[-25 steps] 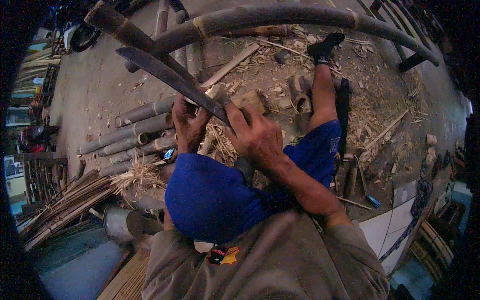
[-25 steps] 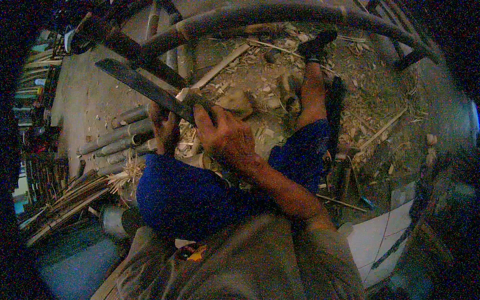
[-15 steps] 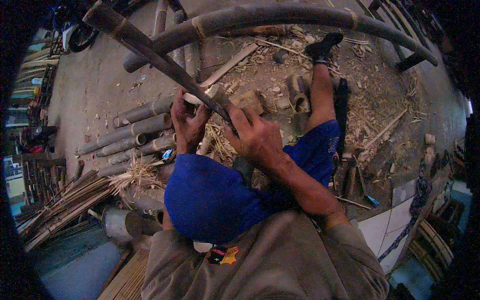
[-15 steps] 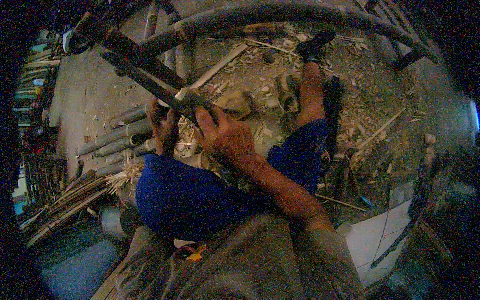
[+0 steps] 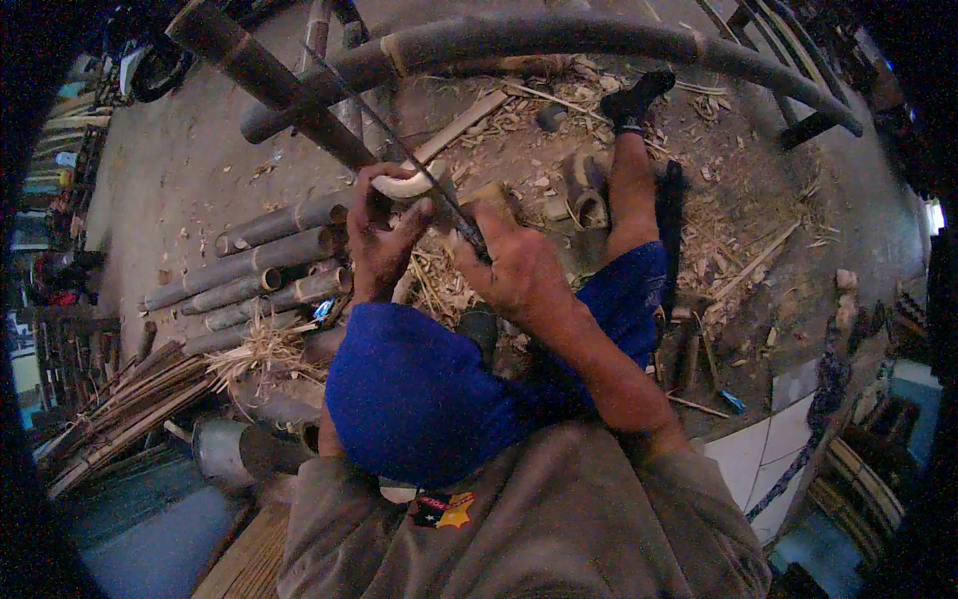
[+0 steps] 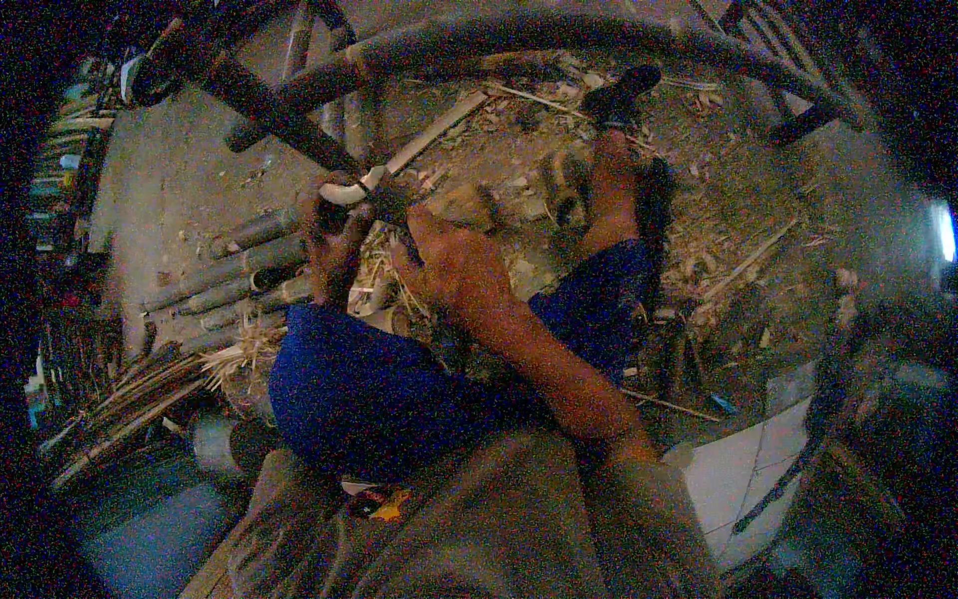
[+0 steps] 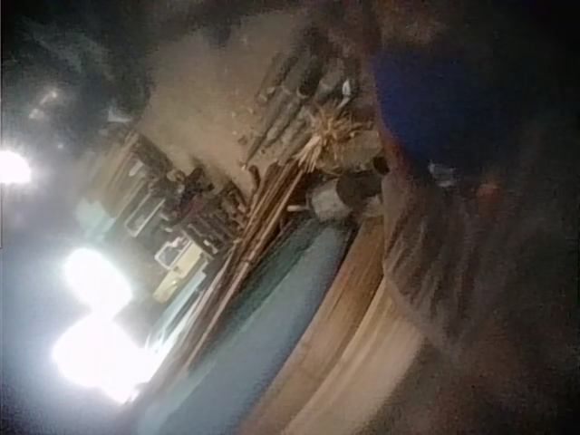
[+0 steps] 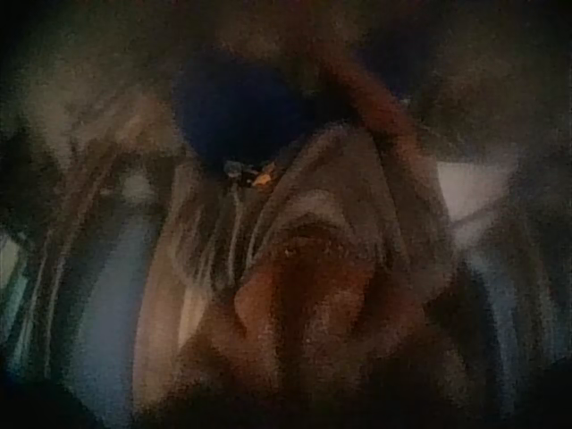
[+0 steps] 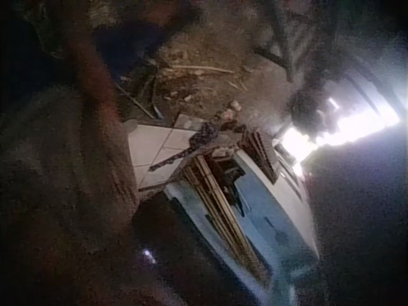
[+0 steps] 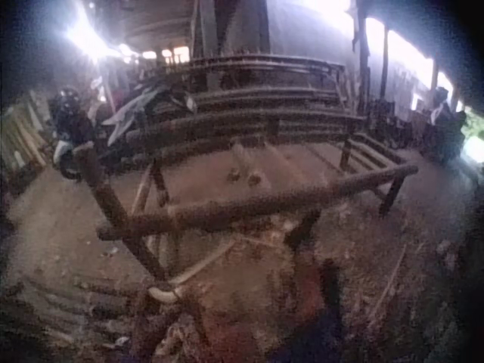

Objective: The person sits on the ground and uses a knife to split and shape a bamboo segment. They repeatedly rotate the piece, shave its surface, and remove thin strips of bamboo.

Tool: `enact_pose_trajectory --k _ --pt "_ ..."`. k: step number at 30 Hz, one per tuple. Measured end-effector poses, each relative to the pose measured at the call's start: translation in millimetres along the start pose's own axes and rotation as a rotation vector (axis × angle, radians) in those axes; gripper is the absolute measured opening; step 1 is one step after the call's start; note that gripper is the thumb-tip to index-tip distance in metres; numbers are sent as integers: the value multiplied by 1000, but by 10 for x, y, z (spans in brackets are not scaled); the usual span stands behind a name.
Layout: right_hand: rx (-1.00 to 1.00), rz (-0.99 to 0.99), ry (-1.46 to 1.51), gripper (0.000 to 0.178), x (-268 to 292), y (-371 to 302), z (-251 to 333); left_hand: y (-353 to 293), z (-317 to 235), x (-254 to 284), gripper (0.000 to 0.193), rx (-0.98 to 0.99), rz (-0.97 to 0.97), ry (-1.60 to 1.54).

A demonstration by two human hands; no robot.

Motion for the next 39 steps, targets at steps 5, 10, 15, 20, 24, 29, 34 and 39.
enact_pose_trajectory --k 5,10,15,20,24,29,34,39 --pt "13 -50 20 32 48 -44 -73 33 681 78 48 -111 226 228" --pt "-15 -24 5 32 154 -92 -8 132 839 251 43 -122 358 235" --pt "43 -65 -53 37 345 -198 136 56 538 16 41 -77 331 318" --pt "-87 34 -71 38 351 -153 63 110 929 117 42 -133 332 327" --pt "165 -168 -374 51 674 -279 352 -13 410 55 42 -104 404 483" --pt "-61 121 -181 43 374 -122 -66 49 1386 248 39 -59 434 14" --pt "-30 -52 -178 38 604 -223 131 22 917 64 40 -78 384 624" --pt "13 -193 -339 30 755 -262 424 -2 228 -70 40 -31 442 505"
Point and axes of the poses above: each hand's wrist, its own y-axis towards the middle knuckle, its own x-axis out of the back of the hand, z = x × y, the point moved 2 cm from there along y, towards the middle knuckle, and after that the axes turned 14 degrees about z, right-handed, at the moved point
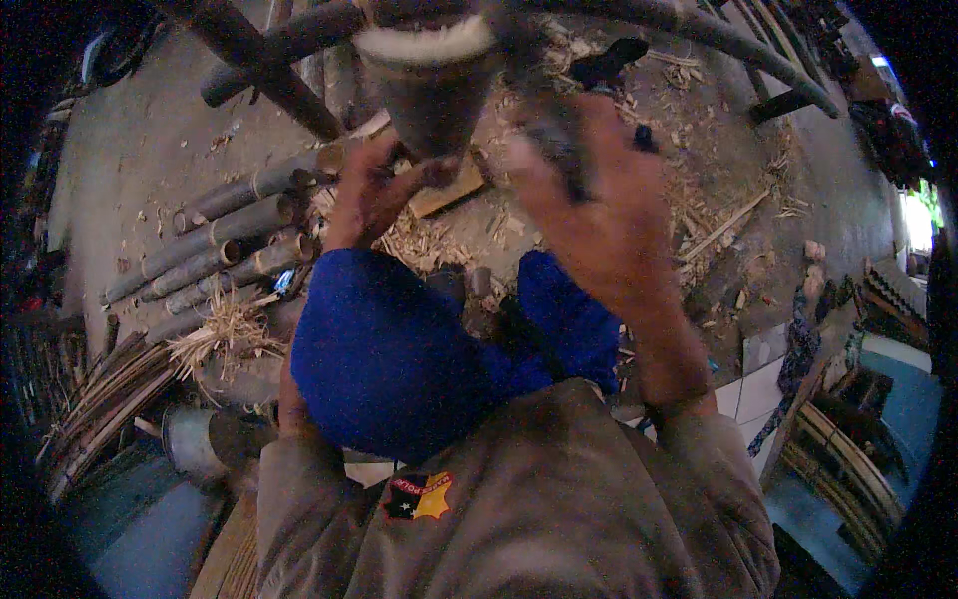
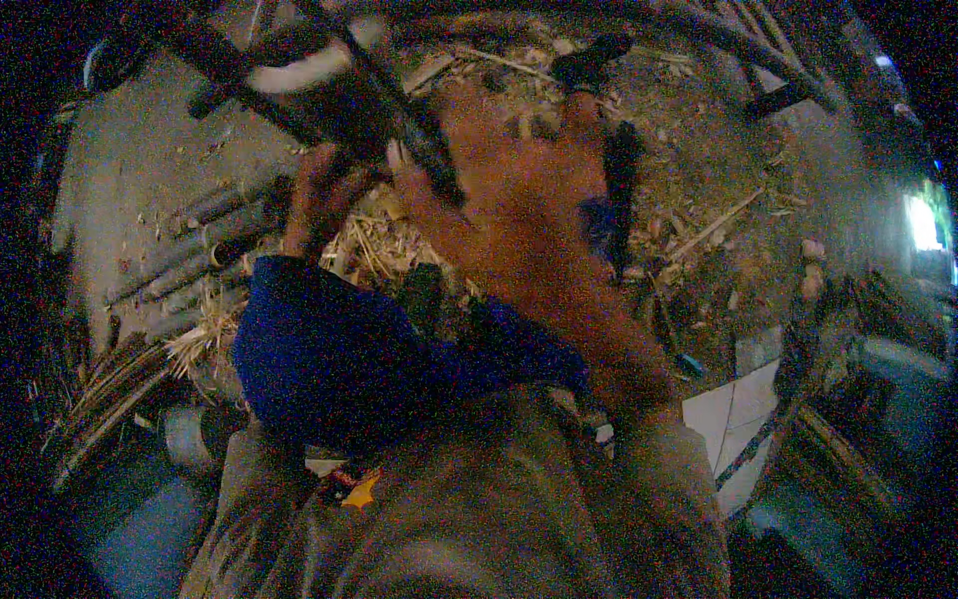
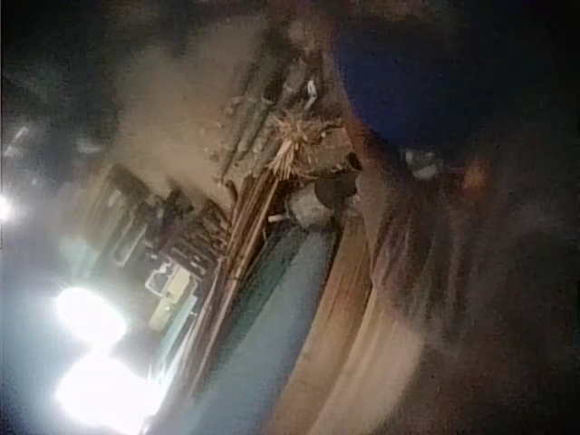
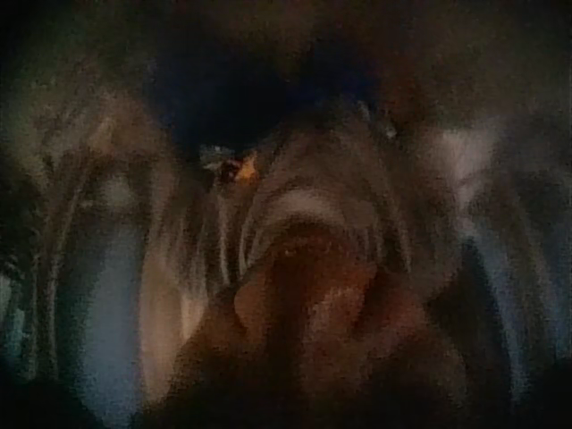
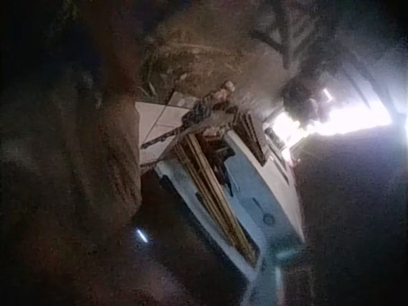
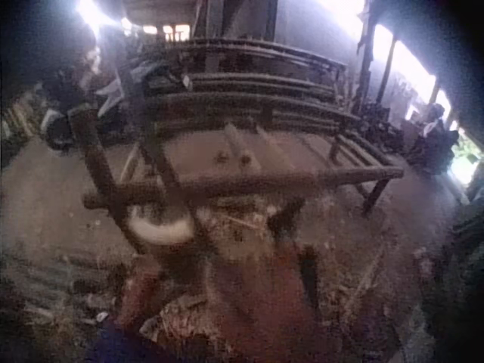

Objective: The person sits on the ground and uses a knife to split and shape a bamboo segment. They repeatedly rotate the piece, shave its surface, and remove thin strips of bamboo.

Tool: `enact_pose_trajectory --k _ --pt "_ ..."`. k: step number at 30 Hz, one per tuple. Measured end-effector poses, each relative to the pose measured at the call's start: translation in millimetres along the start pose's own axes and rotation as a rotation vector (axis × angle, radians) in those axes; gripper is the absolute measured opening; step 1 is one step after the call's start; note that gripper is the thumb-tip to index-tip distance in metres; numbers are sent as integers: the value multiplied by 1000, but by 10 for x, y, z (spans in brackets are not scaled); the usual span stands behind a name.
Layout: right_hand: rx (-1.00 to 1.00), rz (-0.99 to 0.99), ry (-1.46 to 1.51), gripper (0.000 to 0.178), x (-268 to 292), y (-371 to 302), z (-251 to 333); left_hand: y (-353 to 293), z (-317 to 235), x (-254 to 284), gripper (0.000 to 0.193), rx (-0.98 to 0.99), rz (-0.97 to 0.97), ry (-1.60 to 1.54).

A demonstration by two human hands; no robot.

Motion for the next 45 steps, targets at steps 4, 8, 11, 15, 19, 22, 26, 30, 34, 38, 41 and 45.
enact_pose_trajectory --k 4,8,11,15,19,22,26,30,34,38,41,45 --pt "162 207 -96 34 -862 -75 -749 193 1557 -261 37 201 -158 80" --pt "-118 233 248 40 -816 -164 -683 59 1783 -469 35 0 -67 421" --pt "-166 200 188 39 -387 -167 -529 60 1096 -449 33 -29 65 335" --pt "-31 35 87 36 -6 -193 -280 59 293 -223 30 -99 62 431" --pt "-84 100 273 34 262 -134 -180 145 203 -129 29 -155 43 103" --pt "32 -6 73 34 41 -87 -293 202 290 -131 31 -111 0 149" --pt "51 -81 -9 37 -360 -146 -451 239 670 -247 33 -123 1 122" --pt "-36 60 252 40 -479 -72 -541 311 750 -182 33 -102 -49 160" --pt "-201 215 212 41 -488 75 -603 438 1142 -103 57 -41 15 297" --pt "-201 209 265 42 -462 201 -552 480 2007 -104 99 129 29 680" --pt "-181 176 173 43 -460 258 -576 521 2679 -203 114 173 103 932" --pt "-168 132 80 43 -439 308 -662 629 2827 -217 109 171 145 1189"
Point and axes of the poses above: each hand's wrist, its own y-axis towards the middle knuckle, its own x-axis out of the back of the hand, z = x × y, the point moved 2 cm from there along y, towards the middle knuckle, and after that the axes turned 14 degrees about z, right-handed, at the moved point
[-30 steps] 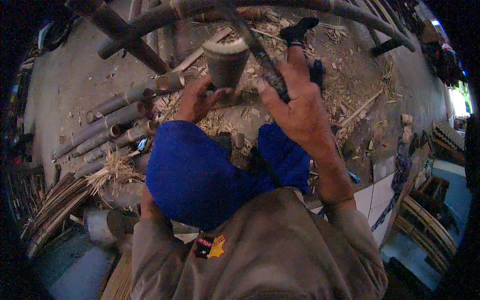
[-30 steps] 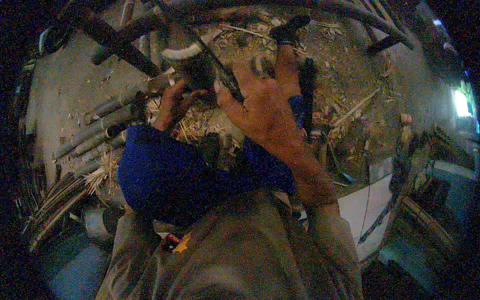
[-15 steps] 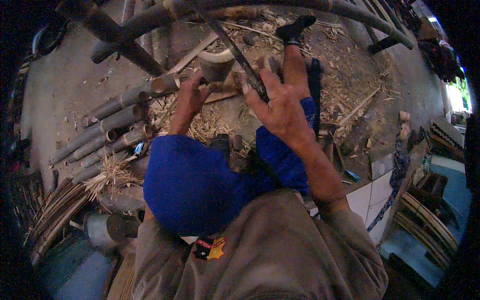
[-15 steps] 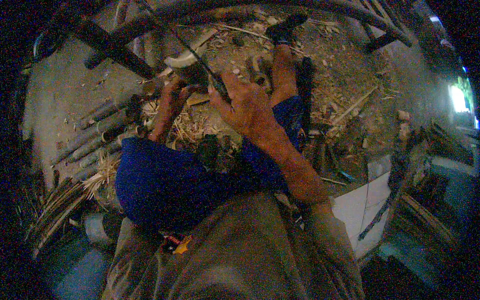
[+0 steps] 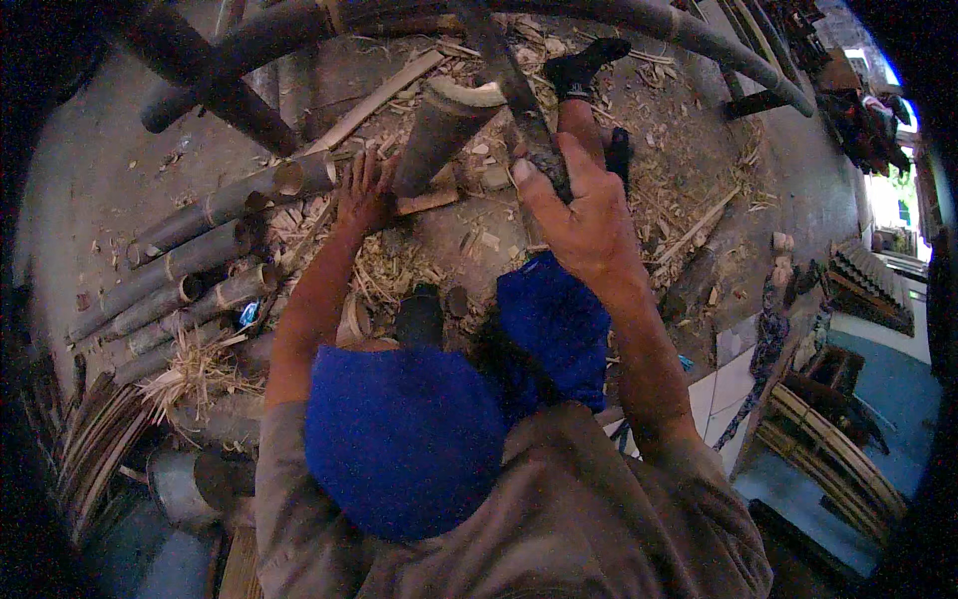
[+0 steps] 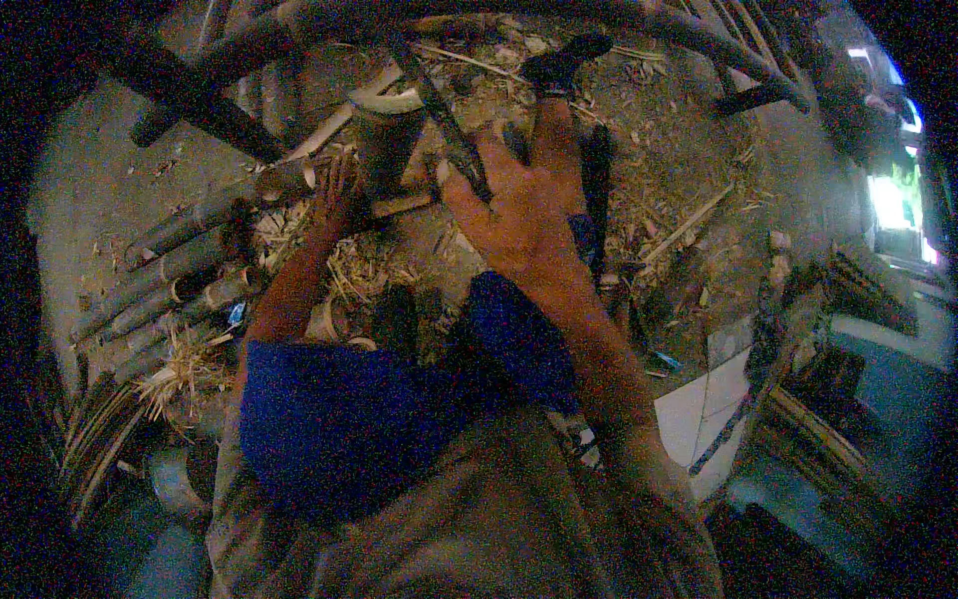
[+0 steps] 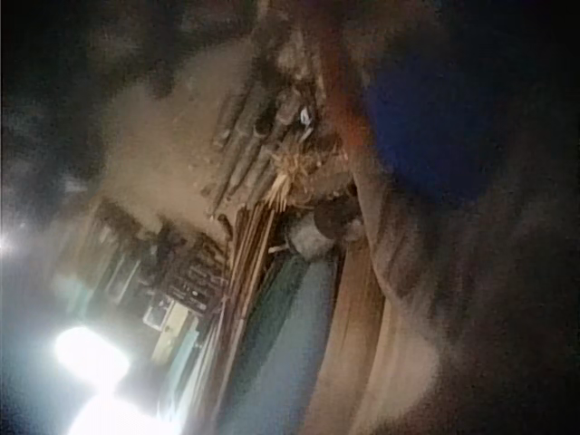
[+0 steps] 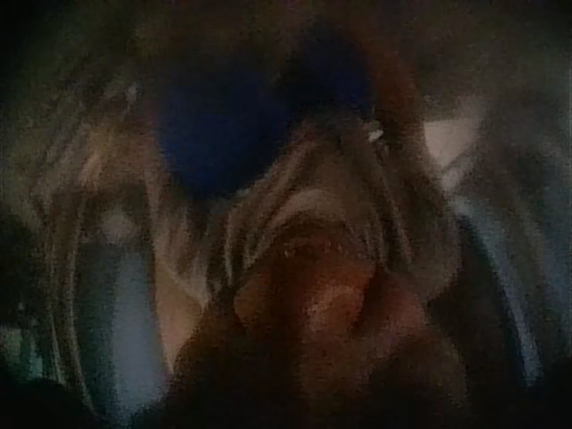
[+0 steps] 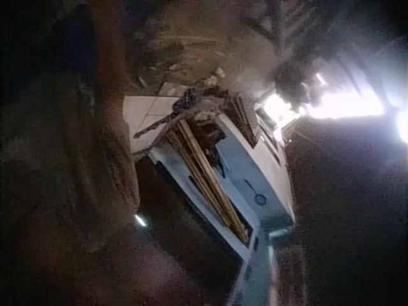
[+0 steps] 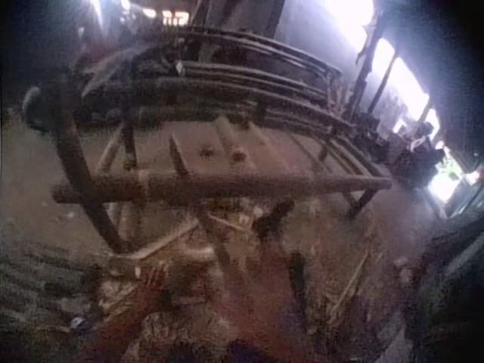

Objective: The person sits on the ground and uses a knife to split and shape a bamboo segment. They repeatedly rotate the piece, shave its surface, and remove thin strips of bamboo.

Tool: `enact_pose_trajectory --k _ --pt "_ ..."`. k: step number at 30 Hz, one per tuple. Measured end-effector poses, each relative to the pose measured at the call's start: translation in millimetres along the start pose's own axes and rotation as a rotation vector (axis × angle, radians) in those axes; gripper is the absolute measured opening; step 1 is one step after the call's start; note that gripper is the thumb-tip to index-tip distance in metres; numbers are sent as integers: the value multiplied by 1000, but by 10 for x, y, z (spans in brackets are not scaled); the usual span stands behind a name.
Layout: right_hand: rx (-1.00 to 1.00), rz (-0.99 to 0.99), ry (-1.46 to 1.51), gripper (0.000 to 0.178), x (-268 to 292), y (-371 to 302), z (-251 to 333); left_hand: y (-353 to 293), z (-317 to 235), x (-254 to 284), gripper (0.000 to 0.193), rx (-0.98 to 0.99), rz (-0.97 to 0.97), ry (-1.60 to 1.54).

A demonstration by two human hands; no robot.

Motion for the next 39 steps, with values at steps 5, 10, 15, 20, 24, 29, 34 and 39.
enact_pose_trajectory --k 5,10,15,20,24,29,34,39 --pt "44 -27 -101 43 107 -50 -2 -133 -256 -91 102 -36 28 46" --pt "266 -138 -415 43 176 -302 78 -573 -676 33 99 97 138 -228" --pt "54 45 -17 44 123 -478 190 -759 -766 805 90 73 -201 -806" --pt "78 29 116 40 4 -532 158 -789 -921 1549 49 -141 -96 -1187" --pt "116 -25 -11 40 332 -595 281 -708 -986 1594 32 -318 -193 -1294" --pt "165 -33 95 41 291 -733 220 -800 -948 1615 31 -170 -125 -1067" --pt "218 -53 -111 47 341 -604 158 -705 -931 1599 32 -297 -239 -1037" --pt "187 8 -141 44 171 -662 -10 -912 -1128 2463 32 -390 -323 -1045"
Point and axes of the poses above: each hand's wrist, its own y-axis towards the middle knuckle, its own x-axis out of the back of the hand, z = x × y, the point moved 2 cm from there along y, towards the middle knuckle, and after that the axes turned 14 degrees about z, right-handed, at the moved point
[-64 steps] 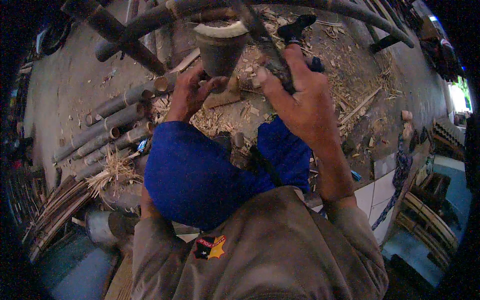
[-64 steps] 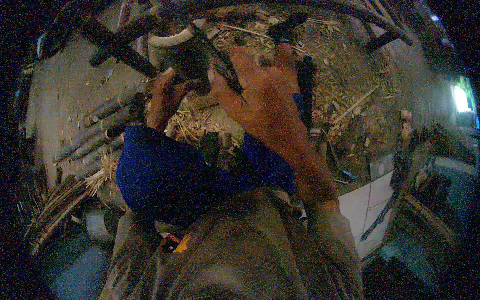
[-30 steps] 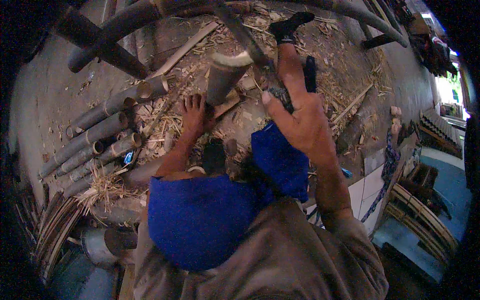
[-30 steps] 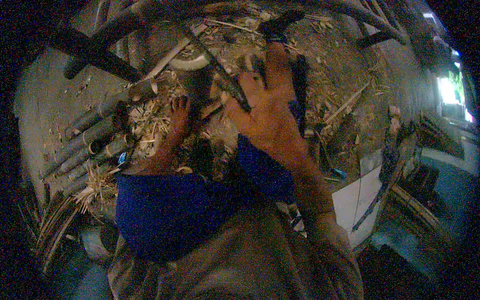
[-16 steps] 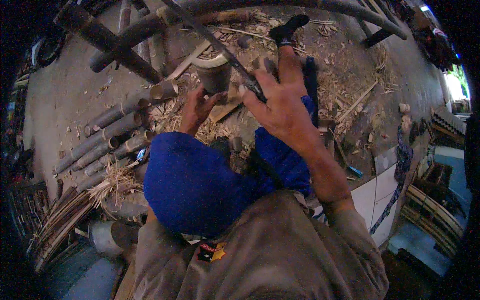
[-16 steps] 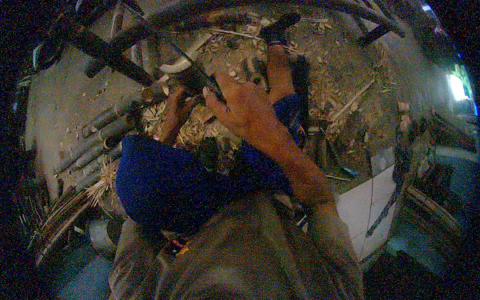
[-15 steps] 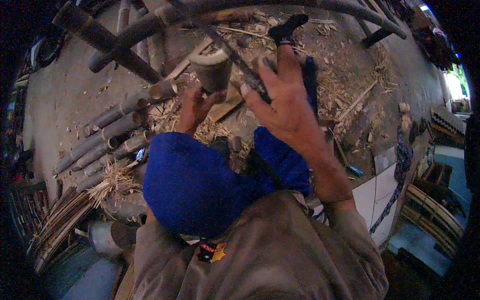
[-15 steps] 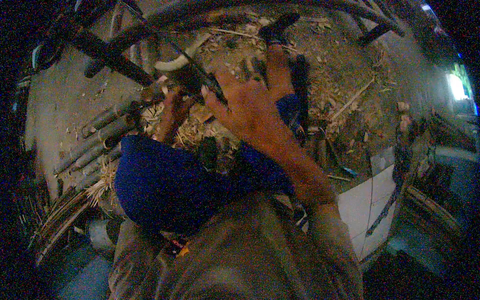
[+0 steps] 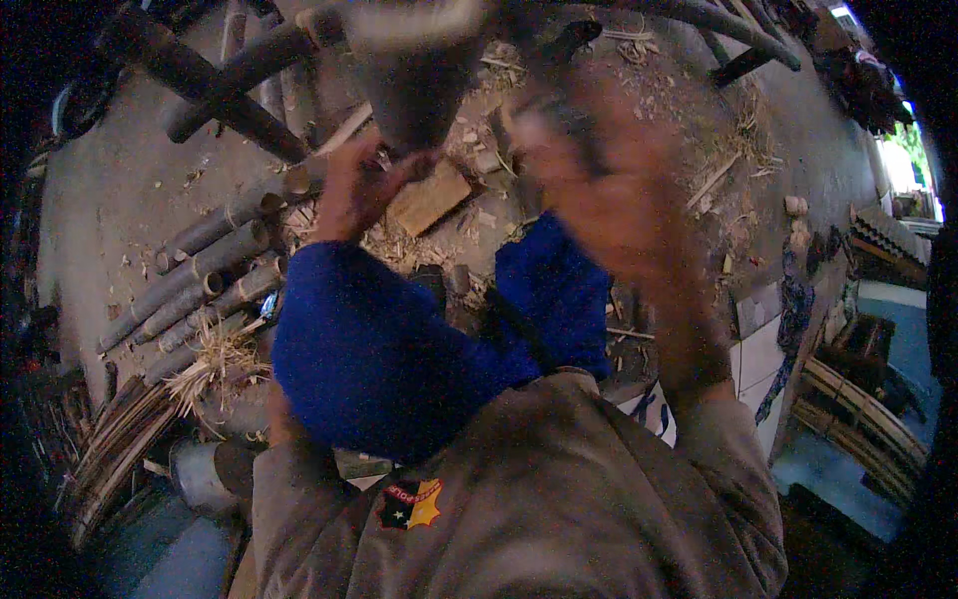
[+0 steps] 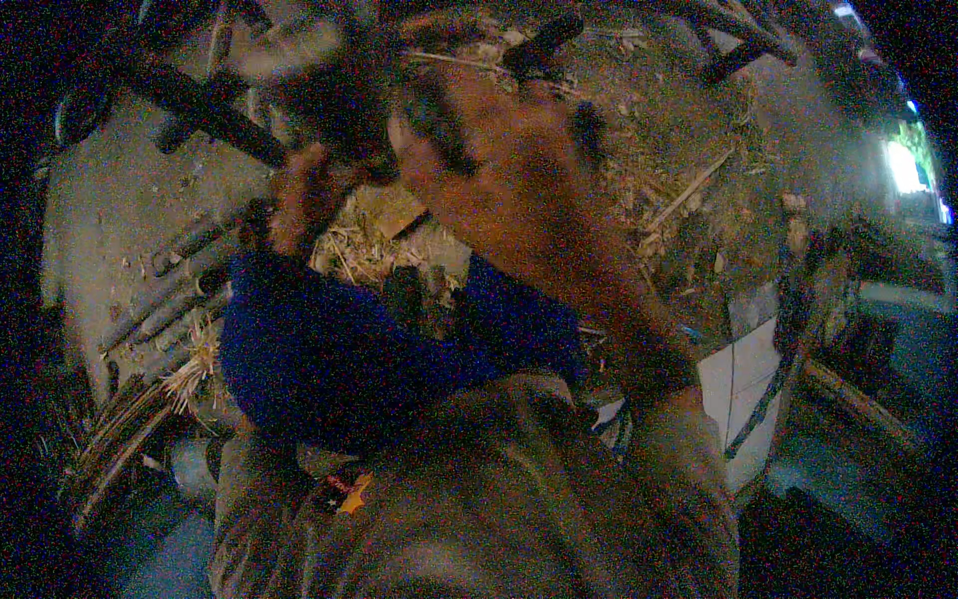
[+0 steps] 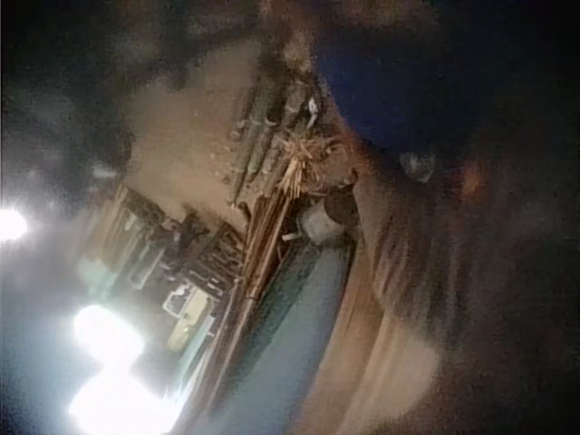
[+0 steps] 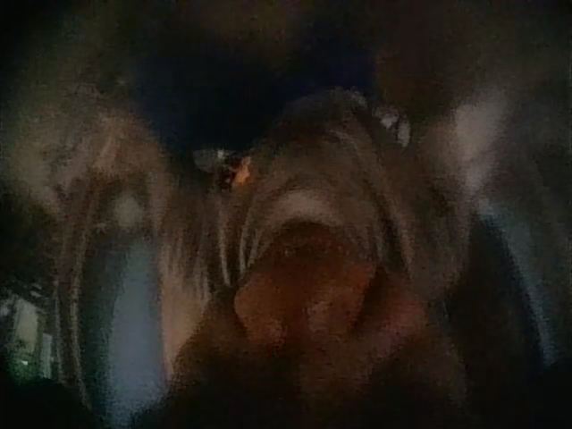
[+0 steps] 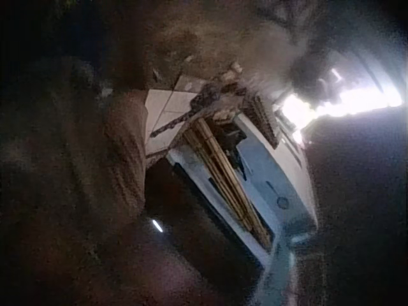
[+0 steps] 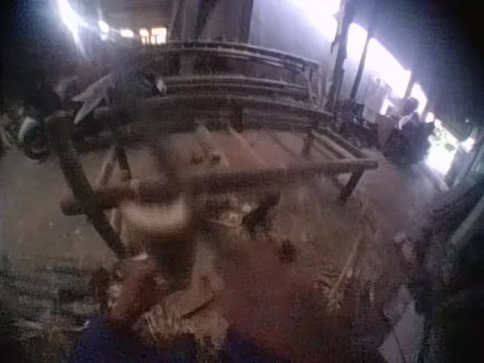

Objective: The person sits on the ground and uses a knife to split and shape a bamboo segment. They repeatedly rotate the piece, shave its surface, and remove thin strips of bamboo.

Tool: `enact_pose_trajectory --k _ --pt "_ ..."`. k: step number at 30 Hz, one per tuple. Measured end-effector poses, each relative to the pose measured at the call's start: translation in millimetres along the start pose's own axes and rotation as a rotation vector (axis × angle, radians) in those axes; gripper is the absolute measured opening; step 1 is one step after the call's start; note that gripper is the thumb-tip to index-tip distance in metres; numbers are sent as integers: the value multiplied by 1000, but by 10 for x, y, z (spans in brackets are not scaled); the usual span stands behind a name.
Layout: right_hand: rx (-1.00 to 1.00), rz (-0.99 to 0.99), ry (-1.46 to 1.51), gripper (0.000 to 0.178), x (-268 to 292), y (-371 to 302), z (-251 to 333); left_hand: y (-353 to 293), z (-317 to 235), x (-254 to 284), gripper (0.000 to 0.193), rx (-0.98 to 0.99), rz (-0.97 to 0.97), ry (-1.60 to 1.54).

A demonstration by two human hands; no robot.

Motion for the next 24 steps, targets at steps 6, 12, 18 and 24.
enact_pose_trajectory --k 6,12,18,24 --pt "0 54 46 39 40 57 -4 -460 763 -243 41 205 -32 38" --pt "48 -5 80 45 588 -59 292 -331 130 72 51 109 -86 71" --pt "-37 175 283 41 -139 159 -166 -497 133 93 60 160 -275 345" --pt "-34 193 275 38 -136 262 -300 -13 -834 463 51 -303 -338 759"
Point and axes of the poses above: each hand's wrist, its own y-axis towards the middle knuckle, its own x-axis out of the back of the hand, z = x × y, the point moved 2 cm from there along y, towards the middle knuckle, and after that the axes turned 14 degrees about z, right-handed, at the moved point
